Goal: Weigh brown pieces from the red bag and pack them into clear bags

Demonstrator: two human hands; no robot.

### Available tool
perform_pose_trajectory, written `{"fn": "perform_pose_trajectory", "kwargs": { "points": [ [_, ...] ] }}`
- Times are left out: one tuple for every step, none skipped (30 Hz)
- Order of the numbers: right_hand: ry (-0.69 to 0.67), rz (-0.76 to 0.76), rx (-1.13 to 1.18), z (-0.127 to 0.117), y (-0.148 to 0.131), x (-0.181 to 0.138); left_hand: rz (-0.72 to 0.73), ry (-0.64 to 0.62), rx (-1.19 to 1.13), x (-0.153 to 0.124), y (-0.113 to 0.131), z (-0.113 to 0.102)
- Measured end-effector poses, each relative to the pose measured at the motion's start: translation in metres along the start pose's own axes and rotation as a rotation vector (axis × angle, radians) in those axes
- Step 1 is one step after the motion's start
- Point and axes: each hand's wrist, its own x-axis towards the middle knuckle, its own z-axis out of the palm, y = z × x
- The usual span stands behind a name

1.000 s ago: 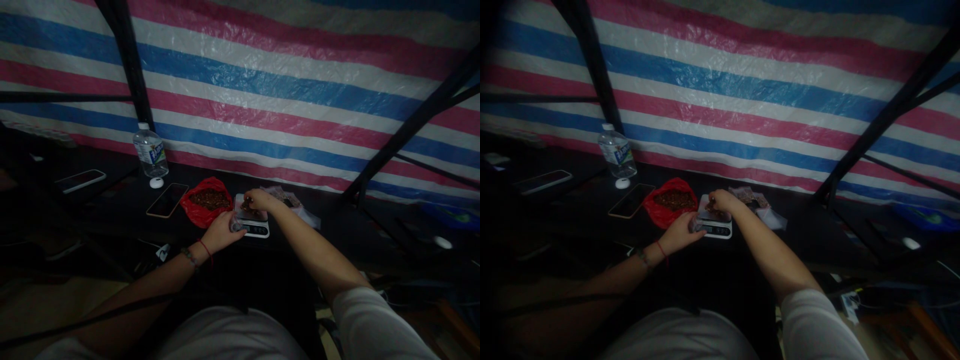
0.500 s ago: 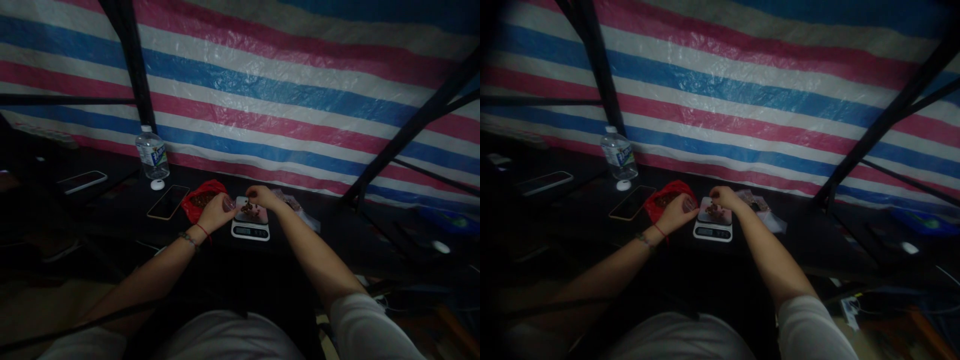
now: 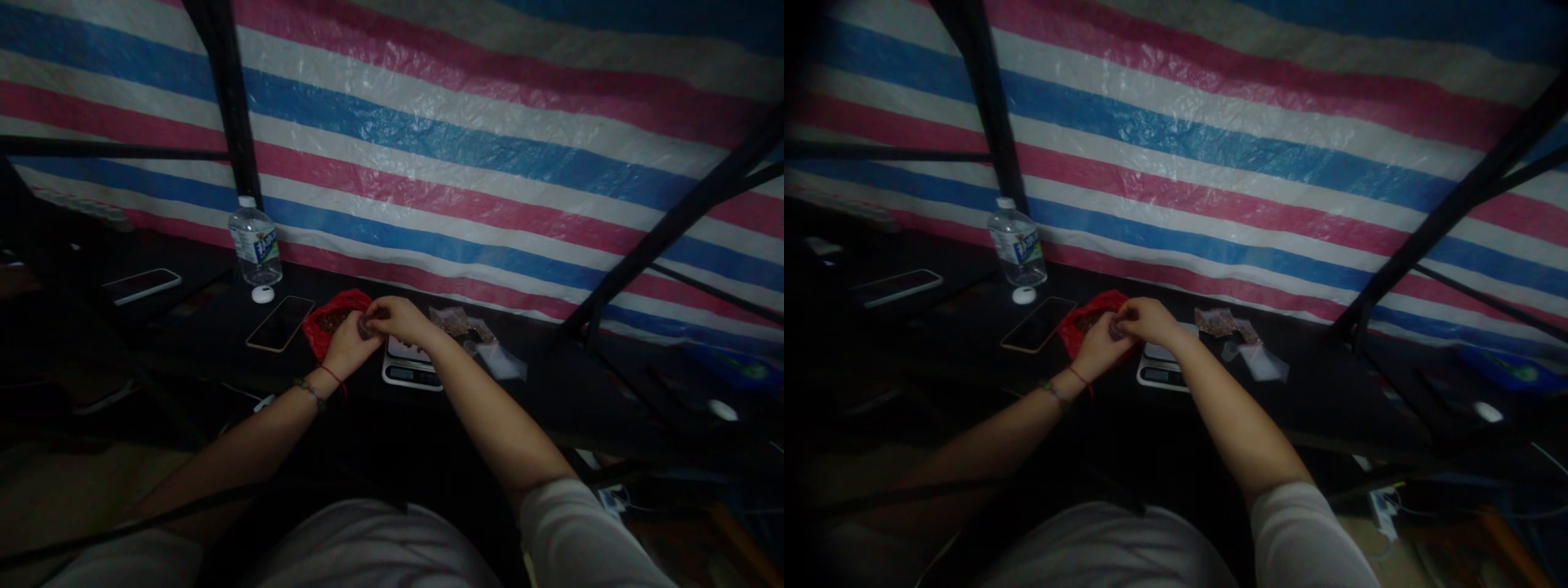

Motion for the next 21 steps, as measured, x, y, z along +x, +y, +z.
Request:
{"fn": "perform_pose_trajectory", "kwargs": {
  "points": [
    [-0.015,0.006,-0.026,-0.001,-0.001,0.001,-0.005,0.001,-0.001,-0.001,0.000,0.000],
    [-0.038,0.006,-0.044,-0.003,-0.003,0.001,-0.010,-0.001,-0.006,-0.001,0.001,0.000],
    [-0.064,-0.003,-0.055,-0.004,-0.004,0.002,-0.014,-0.003,-0.012,-0.001,0.001,0.001],
    [-0.084,-0.017,-0.063,-0.005,-0.006,0.002,-0.018,-0.003,-0.020,-0.002,0.001,0.002],
    [-0.095,-0.030,-0.068,-0.006,-0.008,0.002,-0.023,0.001,-0.029,-0.002,0.001,0.003],
    [-0.099,-0.040,-0.069,-0.006,-0.010,0.002,-0.023,0.006,-0.041,-0.002,0.001,0.004],
    [-0.100,-0.049,-0.065,-0.006,-0.012,0.001,-0.020,0.013,-0.055,-0.003,0.001,0.006],
    [-0.100,-0.060,-0.056,-0.006,-0.013,0.001,-0.016,0.019,-0.068,-0.003,0.000,0.007],
    [-0.100,-0.070,-0.041,-0.006,-0.013,0.000,-0.013,0.025,-0.081,-0.003,0.000,0.008],
    [-0.095,-0.073,-0.017,-0.007,-0.013,0.000,-0.012,0.030,-0.096,-0.004,-0.001,0.009],
    [-0.081,-0.067,0.019,-0.007,-0.011,0.000,-0.013,0.036,-0.110,-0.004,-0.002,0.009],
    [-0.059,-0.049,0.065,-0.009,-0.008,0.001,-0.017,0.044,-0.123,-0.004,-0.002,0.010],
    [-0.035,-0.018,0.115,-0.010,-0.003,0.002,-0.017,0.050,-0.138,-0.004,-0.003,0.010],
    [-0.012,0.019,0.158,-0.012,0.004,0.004,-0.013,0.057,-0.153,-0.004,-0.004,0.010],
    [0.008,0.054,0.180,-0.015,0.011,0.005,-0.007,0.066,-0.168,-0.003,-0.004,0.010],
    [0.025,0.078,0.169,-0.018,0.021,0.006,-0.001,0.076,-0.180,-0.003,-0.005,0.009],
    [0.039,0.093,0.121,-0.020,0.031,0.007,0.004,0.084,-0.188,-0.003,-0.005,0.009],
    [0.048,0.105,0.041,-0.023,0.042,0.007,0.008,0.090,-0.193,-0.002,-0.006,0.009],
    [0.052,0.118,-0.060,-0.024,0.054,0.006,0.011,0.094,-0.197,-0.002,-0.006,0.008],
    [0.036,0.140,-0.163,-0.026,0.066,0.004,0.014,0.093,-0.198,-0.002,-0.006,0.008],
    [0.002,0.179,-0.249,-0.026,0.078,0.002,0.017,0.091,-0.198,-0.002,-0.006,0.007]
  ]
}}
